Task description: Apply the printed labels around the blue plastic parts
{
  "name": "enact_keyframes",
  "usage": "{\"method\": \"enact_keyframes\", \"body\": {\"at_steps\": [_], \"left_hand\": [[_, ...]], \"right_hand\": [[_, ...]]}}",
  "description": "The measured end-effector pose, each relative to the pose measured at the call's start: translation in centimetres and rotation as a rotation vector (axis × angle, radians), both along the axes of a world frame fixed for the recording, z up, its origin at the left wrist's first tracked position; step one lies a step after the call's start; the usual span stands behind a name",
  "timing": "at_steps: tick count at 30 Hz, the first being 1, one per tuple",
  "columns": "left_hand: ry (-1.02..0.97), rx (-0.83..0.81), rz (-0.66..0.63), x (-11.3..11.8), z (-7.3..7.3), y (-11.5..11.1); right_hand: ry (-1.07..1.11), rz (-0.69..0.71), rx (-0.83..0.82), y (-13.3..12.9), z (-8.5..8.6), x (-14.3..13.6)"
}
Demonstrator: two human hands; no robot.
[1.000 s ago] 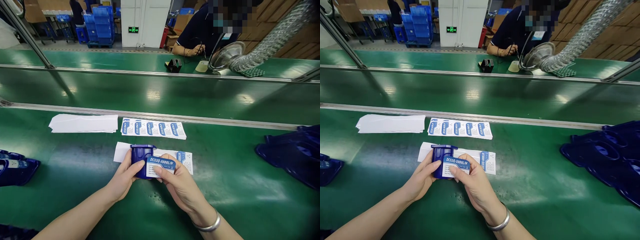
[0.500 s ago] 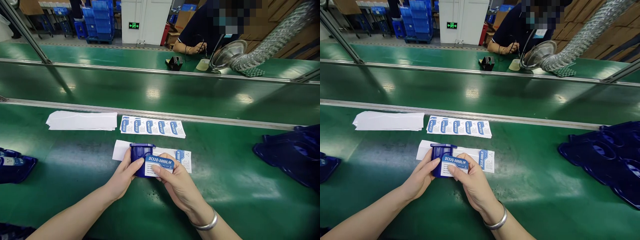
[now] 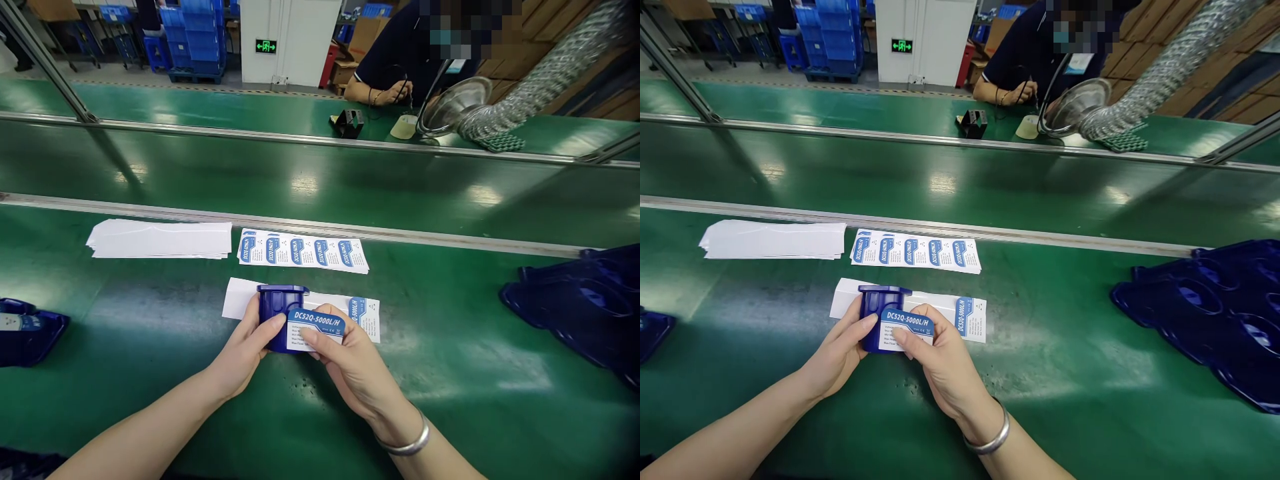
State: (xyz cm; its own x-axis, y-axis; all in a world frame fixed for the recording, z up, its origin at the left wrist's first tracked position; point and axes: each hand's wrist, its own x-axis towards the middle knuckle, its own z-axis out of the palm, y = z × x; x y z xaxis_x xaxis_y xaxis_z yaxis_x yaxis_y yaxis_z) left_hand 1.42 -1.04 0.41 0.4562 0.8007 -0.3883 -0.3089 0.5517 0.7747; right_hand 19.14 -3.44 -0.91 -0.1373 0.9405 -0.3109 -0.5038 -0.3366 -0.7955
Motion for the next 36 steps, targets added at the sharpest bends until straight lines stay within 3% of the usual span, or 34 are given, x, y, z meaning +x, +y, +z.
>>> {"method": "enact_keyframes", "body": {"at_steps": [23, 36], "left_hand": [[-0.010, 0.009, -0.006, -0.04, -0.34, 0.10], [0.041, 0.137, -0.028, -0.02, -0.57, 0.33]], "right_hand": [[0.004, -0.004, 0.003, -0.07, -0.04, 0.01], [0.020, 0.003, 0.019, -0.01, 0.12, -0.11]]}}
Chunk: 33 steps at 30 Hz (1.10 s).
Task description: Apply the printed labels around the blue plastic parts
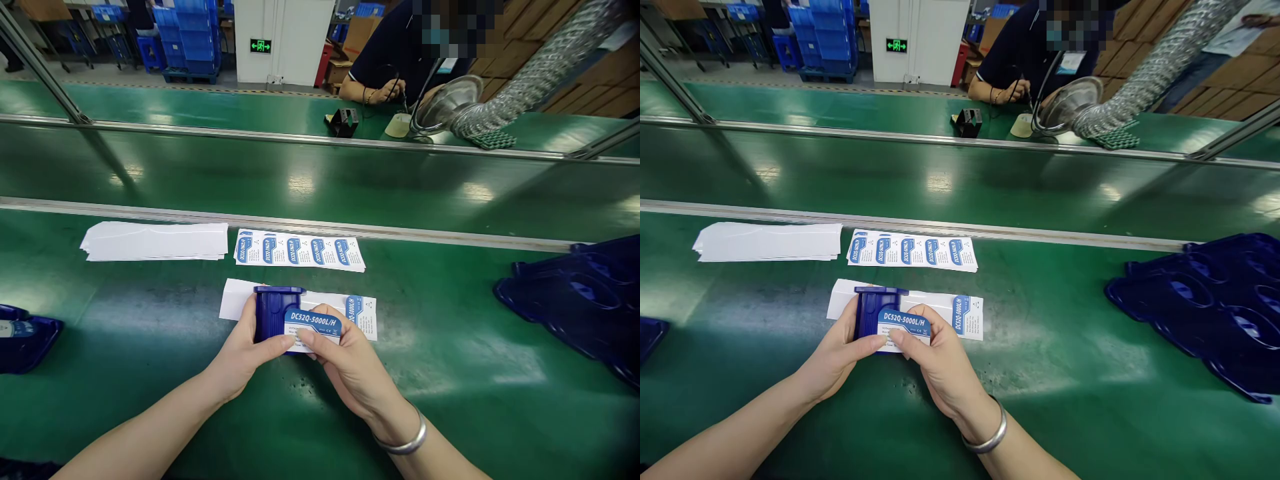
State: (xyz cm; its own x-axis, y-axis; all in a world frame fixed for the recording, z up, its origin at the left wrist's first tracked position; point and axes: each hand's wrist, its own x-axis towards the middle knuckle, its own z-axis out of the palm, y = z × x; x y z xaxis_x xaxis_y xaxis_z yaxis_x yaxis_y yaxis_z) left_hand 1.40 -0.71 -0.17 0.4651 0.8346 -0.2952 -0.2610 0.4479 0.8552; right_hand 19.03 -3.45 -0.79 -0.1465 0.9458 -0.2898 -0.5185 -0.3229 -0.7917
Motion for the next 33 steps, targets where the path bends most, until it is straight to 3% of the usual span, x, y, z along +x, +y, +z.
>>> {"method": "enact_keyframes", "body": {"at_steps": [33], "left_hand": [[0.024, -0.016, 0.005, -0.04, 0.54, -0.23]], "right_hand": [[-0.017, -0.027, -0.041, -0.12, 0.53, -0.21]]}}
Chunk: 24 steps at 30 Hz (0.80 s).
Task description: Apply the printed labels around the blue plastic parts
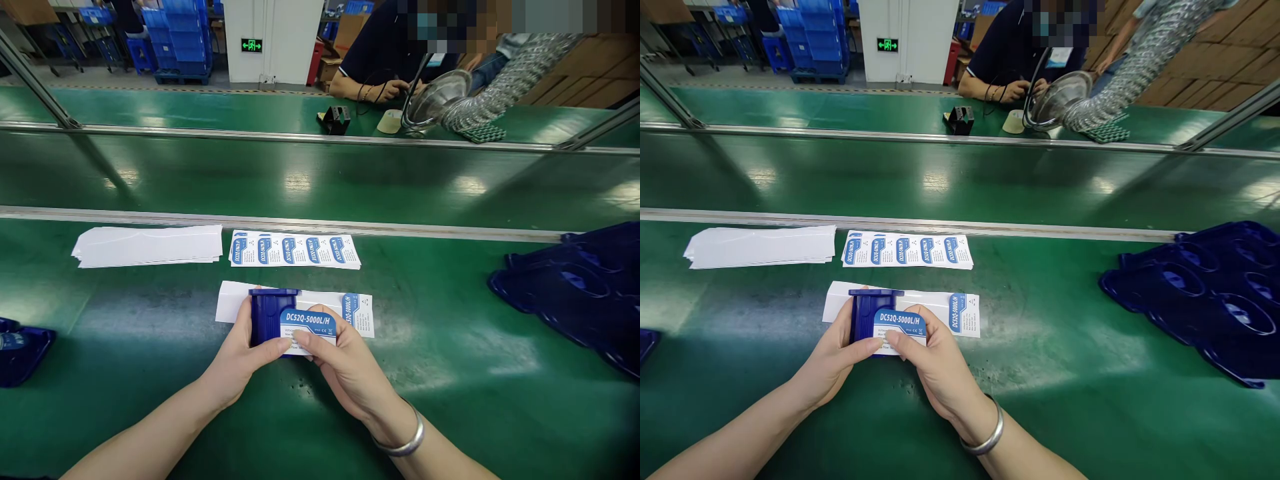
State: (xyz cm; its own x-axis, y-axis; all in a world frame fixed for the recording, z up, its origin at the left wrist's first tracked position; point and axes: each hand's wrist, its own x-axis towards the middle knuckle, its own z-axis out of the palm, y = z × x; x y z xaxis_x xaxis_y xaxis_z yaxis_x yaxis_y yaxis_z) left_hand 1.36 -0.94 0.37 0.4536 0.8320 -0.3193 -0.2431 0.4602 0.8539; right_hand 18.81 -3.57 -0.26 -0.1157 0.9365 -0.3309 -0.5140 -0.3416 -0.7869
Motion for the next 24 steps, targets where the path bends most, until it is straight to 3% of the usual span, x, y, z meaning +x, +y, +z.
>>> {"method": "enact_keyframes", "body": {"at_steps": [16, 24], "left_hand": [[-0.005, -0.011, 0.019, -0.01, 0.08, 0.08], [0.023, -0.140, 0.248, 0.60, 0.24, -0.01]], "right_hand": [[0.011, 0.031, 0.013, 0.08, -0.28, 0.01], [-0.059, 0.057, 0.117, -0.26, -0.49, -0.79]]}}
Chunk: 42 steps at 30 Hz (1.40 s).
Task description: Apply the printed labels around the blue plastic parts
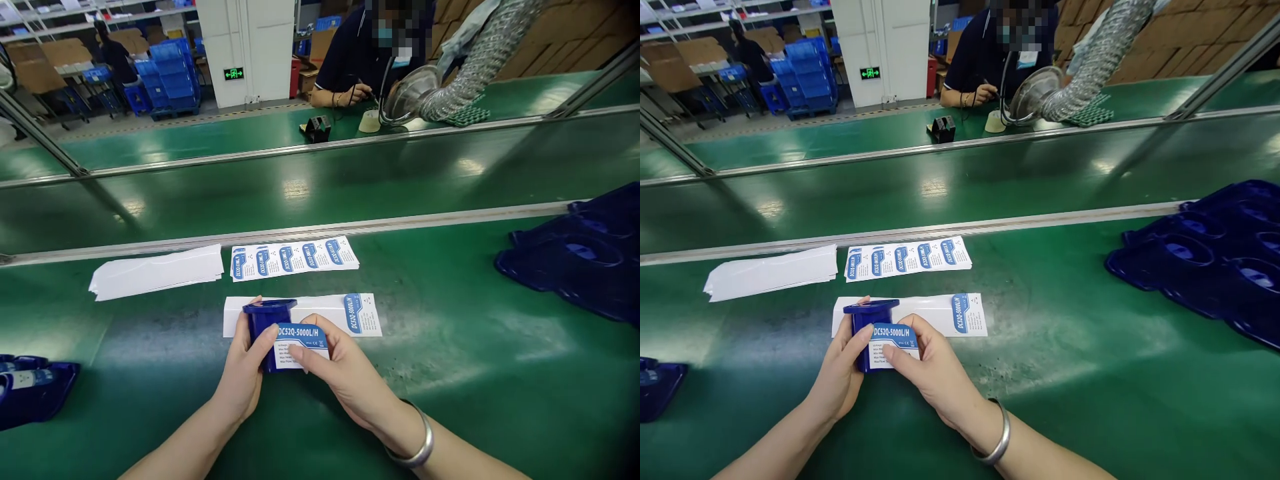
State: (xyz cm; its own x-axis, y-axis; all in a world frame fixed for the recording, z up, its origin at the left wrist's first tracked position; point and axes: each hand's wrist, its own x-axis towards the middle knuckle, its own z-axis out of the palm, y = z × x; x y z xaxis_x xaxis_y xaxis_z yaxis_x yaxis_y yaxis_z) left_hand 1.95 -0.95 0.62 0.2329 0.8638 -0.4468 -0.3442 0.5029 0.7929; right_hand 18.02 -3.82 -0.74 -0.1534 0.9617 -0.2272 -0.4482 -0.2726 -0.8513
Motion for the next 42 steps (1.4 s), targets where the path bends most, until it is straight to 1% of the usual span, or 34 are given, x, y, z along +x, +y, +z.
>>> {"method": "enact_keyframes", "body": {"at_steps": [2, 4, 8, 10, 12, 14, 16, 18, 21, 24, 27, 30, 34, 38, 42], "left_hand": [[0.011, -0.026, -0.009, 0.0, 0.1, 0.0], [-0.004, -0.036, -0.046, 0.0, 0.1, -0.1], [-0.075, 0.032, -0.126, -0.1, 0.0, -0.3], [-0.074, 0.069, -0.128, -0.1, -0.2, -0.3], [-0.059, 0.080, -0.090, -0.1, -0.3, -0.2], [-0.050, 0.075, -0.044, 0.0, -0.3, -0.1], [-0.048, 0.078, -0.025, -0.1, -0.4, 0.0], [-0.057, 0.095, -0.035, -0.2, -0.5, 0.1], [-0.073, 0.113, -0.037, -0.4, -0.9, 0.1], [-0.069, 0.125, -0.020, -0.6, -1.5, 0.1], [-0.075, 0.115, -0.035, -0.7, -1.8, 0.1], [-0.097, 0.089, -0.036, -0.8, -1.9, 0.0], [-0.129, 0.044, -0.044, -1.1, -1.9, -0.2], [-0.145, 0.028, -0.079, -1.6, -1.9, -0.4], [-0.176, 0.032, -0.071, -1.5, -1.7, -0.6]], "right_hand": [[-0.014, -0.008, 0.036, 0.1, 0.0, 0.0], [0.004, -0.021, 0.048, 0.4, 0.1, 0.3], [0.039, -0.033, 0.076, 1.2, 0.4, 0.8], [0.033, -0.023, 0.119, 1.4, 0.5, 0.9], [0.004, -0.001, 0.177, 1.5, 0.7, 1.0], [-0.090, -0.021, 0.242, 1.5, 0.9, 1.2], [-0.251, -0.097, 0.310, 1.7, 1.1, 1.6], [-0.423, -0.165, 0.381, 1.8, 1.3, 2.1], [-0.609, -0.172, 0.482, 1.9, 1.4, 2.6], [-0.702, -0.194, 0.577, 1.7, 1.3, 2.5], [-0.726, -0.247, 0.656, 1.5, 1.3, 2.2], [-0.746, -0.291, 0.752, 1.5, 1.2, 1.9], [-0.792, -0.305, 0.840, 1.5, 1.0, 1.6], [-0.785, -0.259, 0.844, 1.3, 0.6, 1.1], [-0.684, -0.236, 0.778, 1.2, 0.2, 0.5]]}}
